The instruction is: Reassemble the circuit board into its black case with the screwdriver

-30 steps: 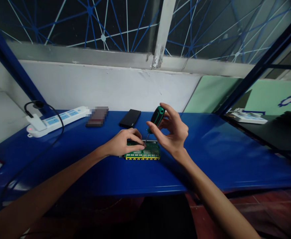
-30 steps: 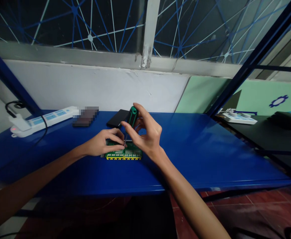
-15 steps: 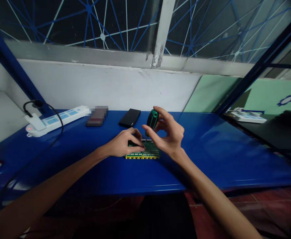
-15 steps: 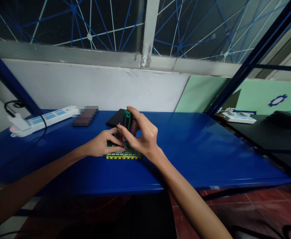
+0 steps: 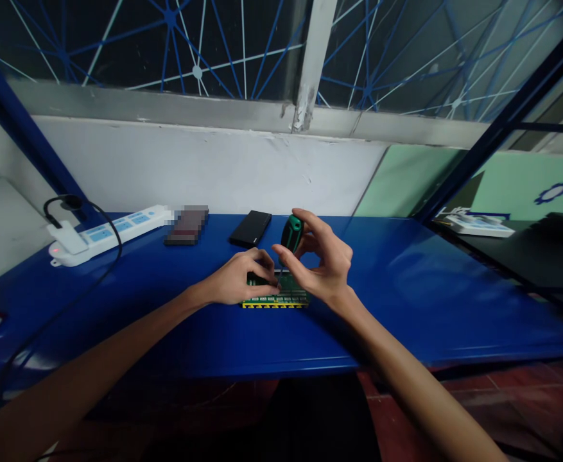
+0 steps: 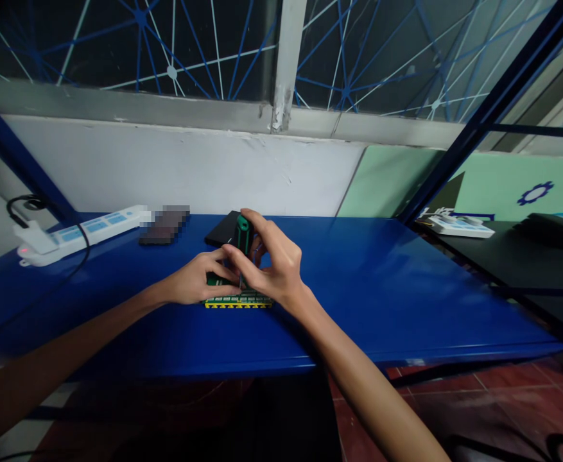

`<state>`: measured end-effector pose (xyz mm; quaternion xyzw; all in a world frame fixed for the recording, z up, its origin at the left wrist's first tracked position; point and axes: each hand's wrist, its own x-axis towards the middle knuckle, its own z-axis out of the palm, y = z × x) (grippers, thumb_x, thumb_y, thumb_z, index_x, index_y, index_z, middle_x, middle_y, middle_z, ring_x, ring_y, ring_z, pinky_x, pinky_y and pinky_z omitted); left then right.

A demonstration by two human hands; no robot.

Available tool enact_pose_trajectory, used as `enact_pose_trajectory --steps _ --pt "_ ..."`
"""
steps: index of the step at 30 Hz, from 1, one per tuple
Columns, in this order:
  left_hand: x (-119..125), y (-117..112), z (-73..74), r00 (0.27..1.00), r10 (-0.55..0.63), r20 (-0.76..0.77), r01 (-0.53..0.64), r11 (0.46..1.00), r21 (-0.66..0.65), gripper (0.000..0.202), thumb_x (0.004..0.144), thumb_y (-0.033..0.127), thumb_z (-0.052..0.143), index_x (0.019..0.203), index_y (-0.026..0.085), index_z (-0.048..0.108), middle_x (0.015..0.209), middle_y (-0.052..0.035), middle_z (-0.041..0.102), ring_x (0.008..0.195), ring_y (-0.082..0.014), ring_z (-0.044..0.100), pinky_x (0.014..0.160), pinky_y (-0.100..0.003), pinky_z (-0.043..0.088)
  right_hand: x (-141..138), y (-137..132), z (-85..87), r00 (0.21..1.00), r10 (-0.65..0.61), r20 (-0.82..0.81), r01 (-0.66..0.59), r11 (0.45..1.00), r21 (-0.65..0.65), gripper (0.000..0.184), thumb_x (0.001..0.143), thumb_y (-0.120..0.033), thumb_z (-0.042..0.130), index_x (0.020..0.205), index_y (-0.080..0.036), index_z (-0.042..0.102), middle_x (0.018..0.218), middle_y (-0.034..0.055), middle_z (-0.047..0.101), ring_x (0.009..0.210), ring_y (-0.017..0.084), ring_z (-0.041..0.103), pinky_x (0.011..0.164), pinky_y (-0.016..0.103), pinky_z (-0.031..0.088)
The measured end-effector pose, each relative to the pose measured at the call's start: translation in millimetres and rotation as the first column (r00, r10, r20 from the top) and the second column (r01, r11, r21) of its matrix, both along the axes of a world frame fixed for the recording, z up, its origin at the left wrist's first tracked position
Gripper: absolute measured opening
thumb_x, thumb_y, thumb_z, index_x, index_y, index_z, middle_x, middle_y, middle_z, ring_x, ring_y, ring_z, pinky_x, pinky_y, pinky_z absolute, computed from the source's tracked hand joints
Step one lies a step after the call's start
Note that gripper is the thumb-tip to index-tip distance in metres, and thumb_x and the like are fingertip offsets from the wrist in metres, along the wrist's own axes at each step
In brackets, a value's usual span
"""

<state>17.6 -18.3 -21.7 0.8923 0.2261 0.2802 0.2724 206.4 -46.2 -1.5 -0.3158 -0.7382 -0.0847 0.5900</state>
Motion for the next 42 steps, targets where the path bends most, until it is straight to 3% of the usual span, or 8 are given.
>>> enact_pose_trajectory --steps 5,10,17,25,33,35,39,42 --pt "1.3 0.8 -1.6 0.999 0.014 0.042 -0.013 0.999 -0.030 0.013 0.081 0.033 0.071 0.085 0.021 0.075 0.097 -0.0047 0.061 0.093 -0.0180 0.059 0.087 -0.036 0.048 -1.2 -3.0 2.6 0.999 0.036 0.019 -0.037 0.999 0.019 0.046 0.084 -0.020 0.056 0.130 -0.021 0.050 0.085 0.0020 0.060 0.055 0.011 0.056 0.052 0.027 0.052" --pt "2.8 0.6 -1.8 0.999 -0.015 0.044 0.016 1.000 -0.024 0.012 0.083 0.030 0.069 0.086 0.020 0.075 0.104 -0.0066 0.062 0.098 -0.0193 0.059 0.089 -0.036 0.048 -2.3 -1.6 1.2 1.000 -0.005 0.017 0.005 1.000 0.007 0.052 0.081 -0.023 0.061 0.132 -0.021 0.048 0.087 0.0027 0.061 0.052 0.010 0.051 0.049 0.027 0.049" --pt "2.7 -0.2 0.2 1.000 -0.018 0.000 0.018 1.000 0.000 0.011 0.084 0.027 0.067 0.086 0.020 0.076 0.099 -0.0063 0.065 0.094 -0.0186 0.060 0.088 -0.035 0.048 -4.8 -5.0 4.1 0.995 0.068 0.077 -0.062 0.995 -0.077 0.055 0.088 -0.022 0.049 0.141 -0.023 0.036 0.114 0.0080 0.062 0.060 0.010 0.059 0.058 0.027 0.055" --pt "3.9 -2.8 -1.8 0.999 0.013 0.046 -0.014 0.999 0.029 0.014 0.080 0.031 0.072 0.086 0.019 0.075 0.094 -0.0057 0.066 0.093 -0.0192 0.060 0.085 -0.035 0.048 -5.4 -1.8 -0.3 0.996 -0.046 0.078 0.048 0.999 -0.020 0.059 0.081 -0.029 0.062 0.137 -0.025 0.043 0.110 0.0075 0.062 0.052 0.009 0.053 0.050 0.028 0.051" --pt "5.2 -1.9 -0.1 0.999 -0.009 0.033 0.010 0.999 -0.042 0.017 0.085 0.034 0.066 0.083 0.019 0.075 0.093 -0.0054 0.064 0.091 -0.0183 0.060 0.084 -0.035 0.048 -4.8 -6.1 2.1 0.986 0.055 0.157 -0.042 0.995 -0.085 0.063 0.089 -0.025 0.047 0.147 -0.025 0.024 0.126 0.0098 0.060 0.075 0.016 0.065 0.060 0.029 0.057" --pt "4.8 -2.4 1.0 1.000 -0.011 0.020 0.012 0.999 -0.044 0.018 0.086 0.034 0.065 0.083 0.019 0.075 0.094 -0.0060 0.064 0.091 -0.0185 0.060 0.084 -0.035 0.048 -5.6 -6.1 1.1 0.988 0.053 0.148 -0.039 0.995 -0.093 0.063 0.089 -0.025 0.047 0.148 -0.026 0.023 0.131 0.0104 0.057 0.072 0.015 0.065 0.060 0.028 0.057" --pt "3.9 -2.7 -0.6 0.999 0.001 0.040 0.000 1.000 -0.014 0.016 0.084 0.032 0.068 0.085 0.018 0.074 0.094 -0.0063 0.066 0.093 -0.0189 0.061 0.085 -0.034 0.048 -7.5 -4.1 -1.6 0.995 0.003 0.095 0.005 0.996 -0.084 0.064 0.087 -0.029 0.055 0.145 -0.026 0.028 0.119 0.0094 0.061 0.052 0.010 0.056 0.052 0.028 0.055" --pt "3.5 -1.9 -2.7 0.997 0.030 0.076 -0.030 1.000 -0.005 0.013 0.080 0.030 0.072 0.085 0.018 0.074 0.091 -0.0045 0.068 0.088 -0.0177 0.062 0.083 -0.033 0.049 -8.3 -2.7 -2.5 0.997 -0.018 0.078 0.023 0.997 -0.067 0.063 0.085 -0.030 0.059 0.142 -0.026 0.033 0.106 0.0065 0.064 0.048 0.009 0.052 0.048 0.028 0.053"
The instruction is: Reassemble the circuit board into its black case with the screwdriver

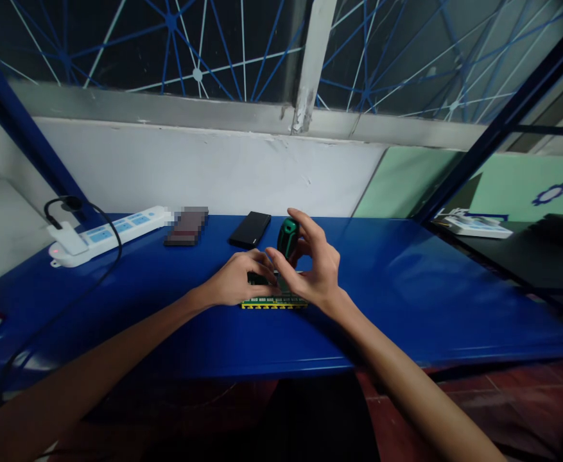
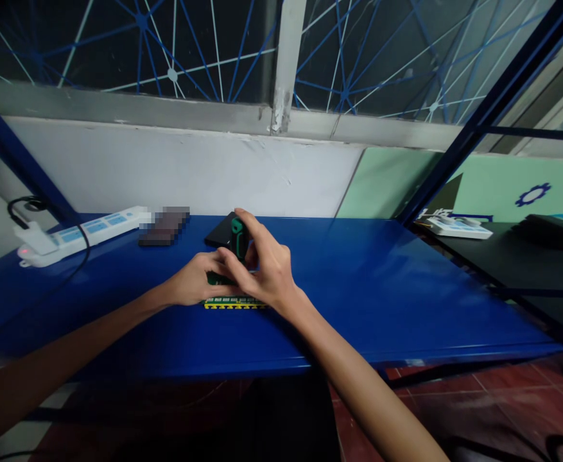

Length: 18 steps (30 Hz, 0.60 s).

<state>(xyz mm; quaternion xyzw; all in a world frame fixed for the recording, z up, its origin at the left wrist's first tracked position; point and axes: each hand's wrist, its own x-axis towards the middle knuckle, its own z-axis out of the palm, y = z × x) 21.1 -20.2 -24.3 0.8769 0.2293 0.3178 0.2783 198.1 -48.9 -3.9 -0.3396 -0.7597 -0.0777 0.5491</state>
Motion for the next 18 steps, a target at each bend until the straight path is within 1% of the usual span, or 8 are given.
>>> enact_pose_trajectory --steps 3,6,9,11,12,15,18 --pt "0.2 0.8 -0.4 1.000 -0.015 0.008 0.016 0.999 -0.047 0.011 0.080 0.028 0.071 0.081 0.017 0.073 0.088 -0.0041 0.068 0.083 -0.0167 0.063 0.080 -0.032 0.050 0.5 0.3 0.1 1.000 0.003 0.015 -0.003 1.000 0.012 0.062 0.084 -0.031 0.060 0.141 -0.025 0.035 0.107 0.0066 0.063 0.049 0.009 0.053 0.049 0.028 0.053" --pt "0.7 0.7 1.1 0.999 -0.037 0.001 0.037 0.996 -0.083 0.011 0.082 0.026 0.069 0.082 0.016 0.074 0.090 -0.0055 0.068 0.086 -0.0173 0.063 0.081 -0.032 0.051 2.1 -0.6 1.1 0.999 0.030 0.042 -0.030 1.000 -0.007 0.061 0.086 -0.029 0.055 0.143 -0.024 0.032 0.117 0.0093 0.061 0.054 0.010 0.057 0.053 0.028 0.054" --pt "0.9 -0.6 3.5 0.999 -0.039 -0.014 0.037 0.994 -0.103 0.013 0.083 0.029 0.068 0.084 0.017 0.074 0.095 -0.0068 0.067 0.089 -0.0186 0.063 0.083 -0.035 0.051 3.7 -1.8 2.6 0.995 0.069 0.066 -0.066 0.997 -0.040 0.061 0.089 -0.027 0.049 0.145 -0.024 0.027 0.128 0.0113 0.058 0.065 0.013 0.062 0.057 0.029 0.056" --pt "0.8 -1.7 4.6 0.999 -0.047 -0.020 0.045 0.993 -0.108 0.015 0.084 0.030 0.067 0.086 0.017 0.074 0.098 -0.0075 0.067 0.091 -0.0189 0.063 0.085 -0.036 0.050 3.8 -2.2 2.9 0.994 0.088 0.059 -0.085 0.996 -0.038 0.061 0.089 -0.025 0.048 0.146 -0.024 0.026 0.131 0.0116 0.056 0.071 0.014 0.064 0.059 0.029 0.056" --pt "0.6 -2.1 4.7 0.998 -0.052 -0.024 0.049 0.993 -0.104 0.016 0.084 0.031 0.067 0.088 0.017 0.074 0.099 -0.0077 0.067 0.092 -0.0191 0.063 0.086 -0.037 0.050 3.4 -2.2 2.7 0.995 0.087 0.051 -0.085 0.996 -0.031 0.062 0.088 -0.025 0.049 0.146 -0.025 0.026 0.131 0.0114 0.056 0.070 0.014 0.063 0.058 0.029 0.056" --pt "0.1 -2.5 3.7 0.999 -0.034 -0.020 0.032 0.997 -0.077 0.017 0.082 0.031 0.069 0.091 0.017 0.074 0.099 -0.0076 0.068 0.094 -0.0200 0.063 0.088 -0.038 0.049 1.2 -1.5 1.2 0.999 0.048 0.025 -0.047 0.999 -0.017 0.064 0.087 -0.025 0.053 0.146 -0.026 0.027 0.120 0.0091 0.061 0.053 0.010 0.056 0.051 0.028 0.054" --pt "0.7 -1.7 2.2 1.000 0.002 0.019 -0.001 0.998 -0.061 0.016 0.080 0.031 0.071 0.087 0.017 0.073 0.094 -0.0067 0.069 0.092 -0.0202 0.063 0.084 -0.036 0.050 -0.7 -0.9 -0.3 1.000 0.017 0.008 -0.017 1.000 -0.020 0.065 0.086 -0.026 0.055 0.145 -0.026 0.027 0.107 0.0056 0.064 0.047 0.008 0.052 0.048 0.027 0.052"
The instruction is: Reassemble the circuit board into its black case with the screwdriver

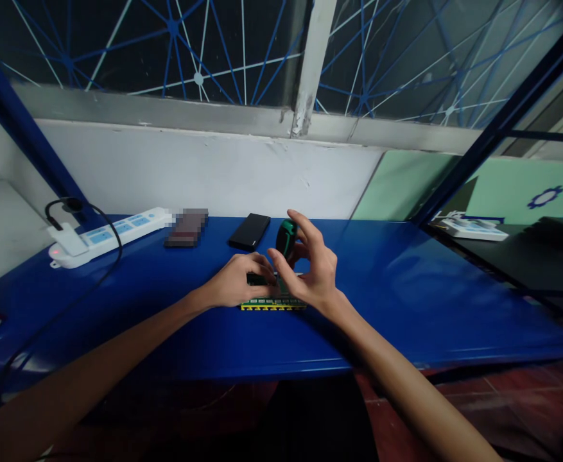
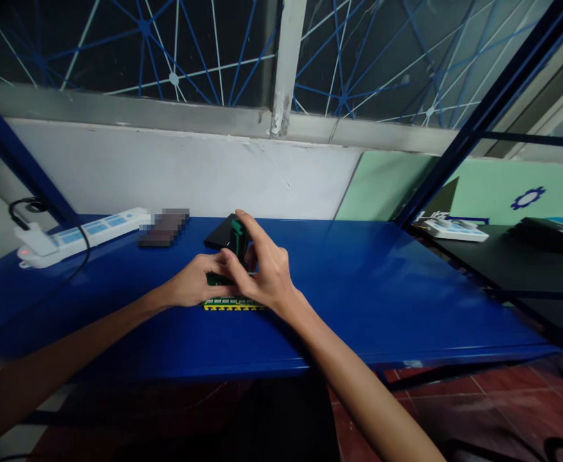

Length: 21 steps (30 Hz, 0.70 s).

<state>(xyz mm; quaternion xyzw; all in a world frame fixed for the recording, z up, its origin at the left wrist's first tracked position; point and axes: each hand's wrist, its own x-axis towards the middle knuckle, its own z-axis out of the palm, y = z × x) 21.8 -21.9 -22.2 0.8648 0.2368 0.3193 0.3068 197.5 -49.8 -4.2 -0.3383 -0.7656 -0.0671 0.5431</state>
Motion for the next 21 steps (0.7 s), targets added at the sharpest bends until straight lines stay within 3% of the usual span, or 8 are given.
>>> enact_pose_trajectory --steps 5,12,18,21 --pt "2.2 0.6 -0.3 1.000 -0.014 0.026 0.015 0.999 -0.042 0.016 0.083 0.032 0.067 0.082 0.016 0.073 0.087 -0.0060 0.071 0.084 -0.0184 0.065 0.080 -0.035 0.051 1.8 -1.1 0.9 1.000 0.011 0.018 -0.011 1.000 -0.005 0.064 0.085 -0.028 0.055 0.144 -0.025 0.030 0.107 0.0054 0.064 0.051 0.009 0.054 0.050 0.027 0.052" --pt "0.5 -1.4 2.8 0.999 -0.044 -0.019 0.042 0.996 -0.074 0.018 0.085 0.031 0.065 0.092 0.018 0.074 0.100 -0.0077 0.069 0.093 -0.0195 0.064 0.087 -0.038 0.050 4.9 -1.1 1.5 0.996 0.063 0.059 -0.061 0.998 -0.032 0.061 0.089 -0.025 0.045 0.146 -0.023 0.025 0.127 0.0123 0.057 0.068 0.014 0.063 0.059 0.030 0.056" --pt "-0.5 -1.4 1.8 1.000 0.001 0.008 -0.001 0.999 -0.045 0.018 0.080 0.031 0.071 0.090 0.016 0.074 0.092 -0.0072 0.071 0.091 -0.0205 0.065 0.087 -0.036 0.050 1.3 -0.1 0.6 1.000 0.007 0.014 -0.007 1.000 0.011 0.063 0.087 -0.025 0.052 0.144 -0.025 0.027 0.106 0.0059 0.065 0.047 0.008 0.054 0.046 0.026 0.051" --pt "0.9 -2.2 1.2 0.999 0.020 0.040 -0.017 0.998 -0.056 0.016 0.079 0.030 0.071 0.085 0.016 0.074 0.087 -0.0066 0.072 0.087 -0.0203 0.066 0.083 -0.035 0.051 0.0 -1.3 2.1 1.000 -0.009 0.007 0.009 1.000 0.028 0.064 0.086 -0.026 0.055 0.144 -0.026 0.029 0.106 0.0054 0.065 0.045 0.008 0.052 0.044 0.025 0.050"
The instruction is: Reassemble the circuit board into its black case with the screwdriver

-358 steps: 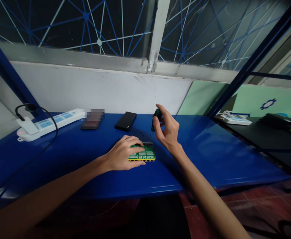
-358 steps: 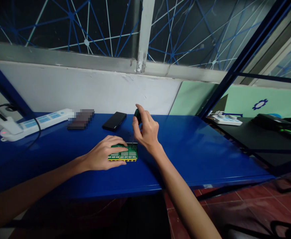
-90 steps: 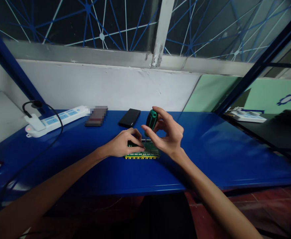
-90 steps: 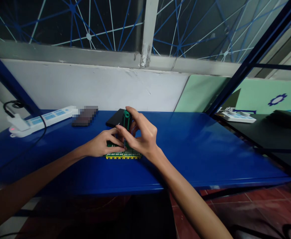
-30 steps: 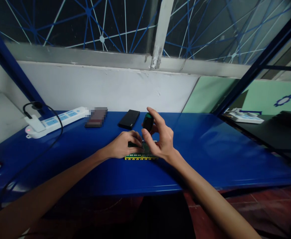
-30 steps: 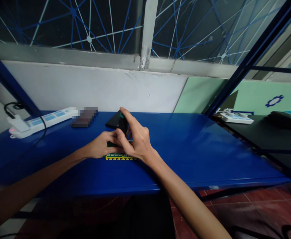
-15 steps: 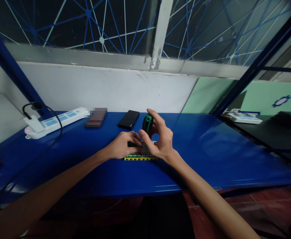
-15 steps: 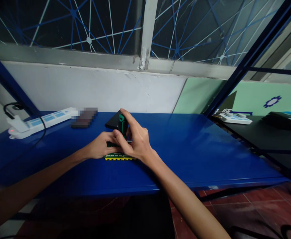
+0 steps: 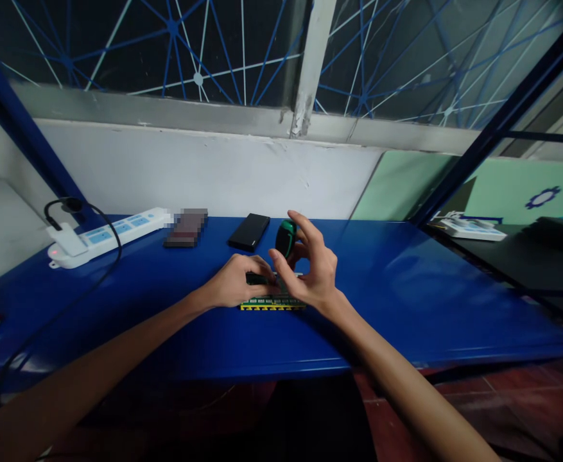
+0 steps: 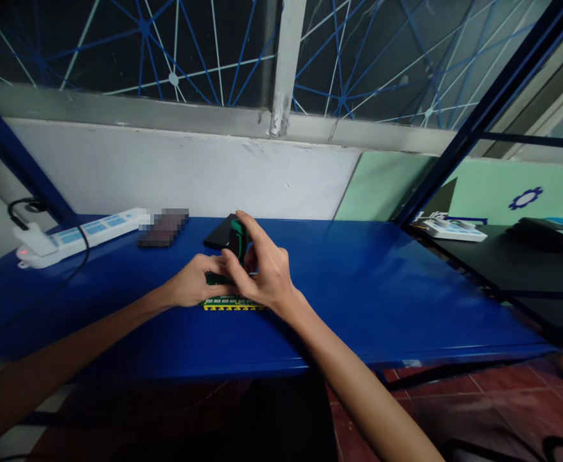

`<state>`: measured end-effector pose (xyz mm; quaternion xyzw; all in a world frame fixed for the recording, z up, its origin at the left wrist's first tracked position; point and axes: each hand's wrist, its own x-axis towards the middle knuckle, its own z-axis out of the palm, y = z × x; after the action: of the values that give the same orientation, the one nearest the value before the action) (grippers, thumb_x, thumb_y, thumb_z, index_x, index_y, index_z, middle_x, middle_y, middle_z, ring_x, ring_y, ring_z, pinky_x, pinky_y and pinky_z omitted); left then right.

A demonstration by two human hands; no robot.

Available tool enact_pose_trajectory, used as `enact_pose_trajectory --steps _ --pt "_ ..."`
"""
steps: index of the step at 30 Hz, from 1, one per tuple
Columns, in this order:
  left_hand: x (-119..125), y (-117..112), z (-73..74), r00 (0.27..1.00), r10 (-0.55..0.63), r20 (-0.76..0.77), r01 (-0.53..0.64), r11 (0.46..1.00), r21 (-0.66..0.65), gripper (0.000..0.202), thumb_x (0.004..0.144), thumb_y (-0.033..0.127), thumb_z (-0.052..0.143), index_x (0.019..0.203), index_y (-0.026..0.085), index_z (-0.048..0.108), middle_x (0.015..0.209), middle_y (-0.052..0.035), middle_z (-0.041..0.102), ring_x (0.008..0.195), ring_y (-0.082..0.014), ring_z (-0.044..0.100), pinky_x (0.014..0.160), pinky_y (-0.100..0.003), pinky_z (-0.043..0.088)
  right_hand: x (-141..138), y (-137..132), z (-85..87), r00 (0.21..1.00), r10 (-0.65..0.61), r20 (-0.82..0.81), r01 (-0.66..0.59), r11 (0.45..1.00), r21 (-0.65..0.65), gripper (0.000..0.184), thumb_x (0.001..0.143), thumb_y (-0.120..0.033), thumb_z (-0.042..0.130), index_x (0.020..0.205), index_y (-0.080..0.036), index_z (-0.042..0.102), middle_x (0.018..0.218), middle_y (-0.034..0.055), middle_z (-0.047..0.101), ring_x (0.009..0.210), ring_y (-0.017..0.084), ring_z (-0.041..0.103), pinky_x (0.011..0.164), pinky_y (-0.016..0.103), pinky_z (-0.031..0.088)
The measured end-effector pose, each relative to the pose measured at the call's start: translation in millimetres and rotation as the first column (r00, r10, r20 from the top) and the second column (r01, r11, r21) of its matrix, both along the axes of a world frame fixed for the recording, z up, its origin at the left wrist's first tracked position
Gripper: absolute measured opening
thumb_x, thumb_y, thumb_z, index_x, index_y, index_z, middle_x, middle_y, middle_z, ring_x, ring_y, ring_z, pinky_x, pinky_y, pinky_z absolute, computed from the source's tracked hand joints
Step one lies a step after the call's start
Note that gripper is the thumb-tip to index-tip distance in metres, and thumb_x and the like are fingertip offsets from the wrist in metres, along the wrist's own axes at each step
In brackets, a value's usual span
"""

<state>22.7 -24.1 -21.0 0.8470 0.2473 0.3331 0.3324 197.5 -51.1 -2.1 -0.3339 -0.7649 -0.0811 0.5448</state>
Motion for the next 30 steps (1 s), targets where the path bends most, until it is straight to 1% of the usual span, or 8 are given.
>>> enact_pose_trajectory --steps 4,9,11,14,17,20,26,30 --pt "2.1 -1.1 1.0 1.000 -0.025 0.016 0.025 1.000 -0.011 0.016 0.080 0.031 0.070 0.083 0.017 0.074 0.085 -0.0070 0.073 0.084 -0.0197 0.067 0.079 -0.034 0.053 1.9 -1.1 1.1 1.000 0.021 0.017 -0.021 1.000 0.015 0.063 0.086 -0.026 0.055 0.143 -0.025 0.030 0.118 0.0086 0.062 0.051 0.009 0.054 0.047 0.027 0.052" --pt "1.2 -0.2 1.6 0.999 -0.042 -0.021 0.042 0.999 0.001 0.016 0.083 0.031 0.067 0.086 0.017 0.075 0.091 -0.0077 0.072 0.089 -0.0201 0.066 0.086 -0.037 0.051 5.6 0.3 -1.1 0.997 0.073 0.036 -0.072 0.997 -0.033 0.062 0.088 -0.024 0.047 0.146 -0.022 0.026 0.126 0.0121 0.058 0.063 0.013 0.061 0.054 0.030 0.055" --pt "0.5 -0.2 1.7 0.999 -0.046 -0.030 0.046 0.999 0.013 0.017 0.083 0.031 0.067 0.088 0.017 0.074 0.092 -0.0079 0.071 0.089 -0.0201 0.066 0.087 -0.037 0.050 5.2 0.6 -1.6 0.997 0.071 0.029 -0.071 0.997 -0.023 0.061 0.088 -0.024 0.047 0.146 -0.022 0.027 0.129 0.0125 0.056 0.063 0.013 0.062 0.054 0.029 0.055" --pt "0.5 -1.0 2.0 0.999 -0.030 -0.011 0.031 0.999 0.041 0.017 0.080 0.031 0.070 0.088 0.016 0.074 0.090 -0.0077 0.071 0.090 -0.0204 0.065 0.088 -0.037 0.050 2.9 0.2 -1.2 0.999 0.038 0.012 -0.038 0.999 0.008 0.062 0.087 -0.023 0.051 0.144 -0.025 0.029 0.120 0.0094 0.061 0.052 0.009 0.057 0.048 0.026 0.052" --pt "1.7 -1.6 1.6 1.000 0.004 0.025 -0.005 0.999 0.041 0.017 0.080 0.031 0.070 0.084 0.016 0.074 0.087 -0.0073 0.072 0.088 -0.0206 0.066 0.084 -0.035 0.051 0.9 -0.5 -0.4 1.000 0.022 -0.006 -0.021 1.000 0.021 0.064 0.085 -0.023 0.055 0.143 -0.027 0.030 0.113 0.0064 0.064 0.046 0.007 0.054 0.045 0.024 0.050" --pt "2.8 -1.3 0.1 0.999 0.004 0.047 -0.006 1.000 0.030 0.017 0.080 0.031 0.069 0.082 0.015 0.074 0.085 -0.0074 0.072 0.084 -0.0197 0.067 0.079 -0.034 0.052 0.9 -0.8 0.6 0.999 0.048 -0.010 -0.048 0.999 0.025 0.065 0.084 -0.023 0.057 0.143 -0.026 0.031 0.113 0.0060 0.063 0.047 0.007 0.054 0.045 0.024 0.050" --pt "2.6 -2.2 0.9 0.998 -0.049 0.027 0.049 0.999 0.022 0.018 0.083 0.029 0.065 0.089 0.015 0.075 0.091 -0.0089 0.071 0.084 -0.0193 0.066 0.085 -0.035 0.051 3.3 0.4 -0.2 0.998 0.061 0.007 -0.061 0.998 0.020 0.062 0.085 -0.021 0.052 0.143 -0.025 0.032 0.118 0.0074 0.061 0.052 0.009 0.056 0.049 0.026 0.052" --pt "2.9 -3.5 4.2 0.999 -0.031 0.034 0.029 0.998 0.058 0.017 0.081 0.029 0.069 0.088 0.015 0.075 0.089 -0.0086 0.071 0.088 -0.0205 0.065 0.086 -0.036 0.051 2.8 1.4 -2.0 0.999 0.035 0.004 -0.035 0.999 0.014 0.064 0.085 -0.021 0.053 0.144 -0.026 0.029 0.119 0.0074 0.061 0.049 0.008 0.056 0.046 0.025 0.051"
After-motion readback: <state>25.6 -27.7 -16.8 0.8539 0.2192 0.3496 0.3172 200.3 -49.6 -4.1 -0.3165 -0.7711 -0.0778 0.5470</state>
